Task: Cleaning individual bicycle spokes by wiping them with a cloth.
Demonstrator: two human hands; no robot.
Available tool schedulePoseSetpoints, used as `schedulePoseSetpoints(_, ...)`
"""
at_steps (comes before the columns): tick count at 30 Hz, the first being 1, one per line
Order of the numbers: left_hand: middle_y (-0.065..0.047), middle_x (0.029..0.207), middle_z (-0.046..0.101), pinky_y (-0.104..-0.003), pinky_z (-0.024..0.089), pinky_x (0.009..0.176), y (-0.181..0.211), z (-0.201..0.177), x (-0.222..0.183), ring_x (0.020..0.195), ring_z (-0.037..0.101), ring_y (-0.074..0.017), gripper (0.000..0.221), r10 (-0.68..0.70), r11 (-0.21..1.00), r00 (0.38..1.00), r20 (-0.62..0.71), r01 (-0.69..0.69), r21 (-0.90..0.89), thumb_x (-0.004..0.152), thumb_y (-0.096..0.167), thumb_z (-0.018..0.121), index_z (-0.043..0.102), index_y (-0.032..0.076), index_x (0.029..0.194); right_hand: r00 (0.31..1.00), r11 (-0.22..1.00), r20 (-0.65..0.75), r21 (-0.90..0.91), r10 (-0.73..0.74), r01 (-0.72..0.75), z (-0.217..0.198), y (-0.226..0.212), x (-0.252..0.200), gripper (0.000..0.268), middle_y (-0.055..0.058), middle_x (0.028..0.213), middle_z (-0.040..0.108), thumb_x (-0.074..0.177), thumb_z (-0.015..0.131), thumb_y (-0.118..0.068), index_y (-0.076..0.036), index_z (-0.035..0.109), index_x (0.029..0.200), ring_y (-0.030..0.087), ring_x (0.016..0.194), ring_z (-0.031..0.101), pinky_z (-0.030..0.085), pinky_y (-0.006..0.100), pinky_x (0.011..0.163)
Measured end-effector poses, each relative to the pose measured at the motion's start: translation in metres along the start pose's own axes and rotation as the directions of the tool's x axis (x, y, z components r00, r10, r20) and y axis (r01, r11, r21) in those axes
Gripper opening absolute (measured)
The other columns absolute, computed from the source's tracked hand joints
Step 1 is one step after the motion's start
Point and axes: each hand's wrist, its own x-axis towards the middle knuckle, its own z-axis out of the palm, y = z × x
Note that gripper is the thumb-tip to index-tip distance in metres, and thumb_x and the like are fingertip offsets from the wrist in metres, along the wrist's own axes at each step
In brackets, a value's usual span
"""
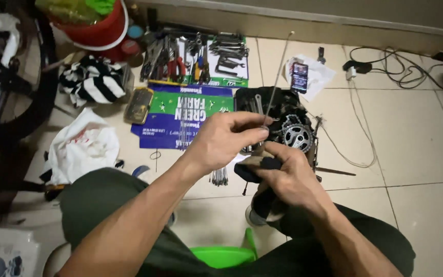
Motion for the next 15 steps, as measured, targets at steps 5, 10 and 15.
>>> schedulePoseSetpoints(5, -0.003, 0.087, 0.079, -0.026, 0.061, 0.07, -0.007, -0.005, 0.002, 0.077, 0.07, -0.0096, 0.02, 0.033, 0.995, 0.996, -0.088, -0.041, -0.094, 0.082, 0.017, 0.08, 0.08, 0.013, 0.102, 0.996, 0.997, 0.088, -0.079, 0.011, -0.004, 0.002, 0.022, -0.005, 0.019, 0.021, 0.064, 0.071, 0.075, 0.073, -0.001, -0.002, 0.077, 0.093, 0.025, 0.059, 0.069, 0.06, 0.038, 0.061)
schedulePoseSetpoints(10, -0.004, 0.076, 0.075, -0.022, 0.062, 0.058, -0.015, -0.016, 0.009, 0.065, 0.07, -0.0088, 0.018, 0.057, 0.982, 0.97, -0.236, -0.096, -0.161, 0.079, 0.012, 0.083, 0.078, 0.008, 0.096, 0.988, 0.993, 0.141, -0.107, 0.062, -0.047, 0.019, 0.005, -0.013, 0.024, 0.011, 0.067, 0.07, 0.073, 0.078, -0.005, -0.006, 0.08, 0.096, 0.018, 0.064, 0.063, 0.054, 0.028, 0.061)
schedulePoseSetpoints(15, -0.014, 0.078, 0.075, -0.028, 0.063, 0.051, -0.025, -0.006, 0.007, 0.061, 0.073, -0.0173, 0.021, 0.037, 0.963, 0.992, -0.121, -0.068, -0.261, 0.084, 0.007, 0.079, 0.073, -0.001, 0.102, 0.982, 0.998, 0.182, 0.037, -0.049, 0.043, -0.007, 0.0, 0.01, 0.016, 0.023, 0.065, 0.072, 0.08, 0.066, 0.001, 0.008, 0.073, 0.093, 0.025, 0.045, 0.071, 0.059, 0.032, 0.042)
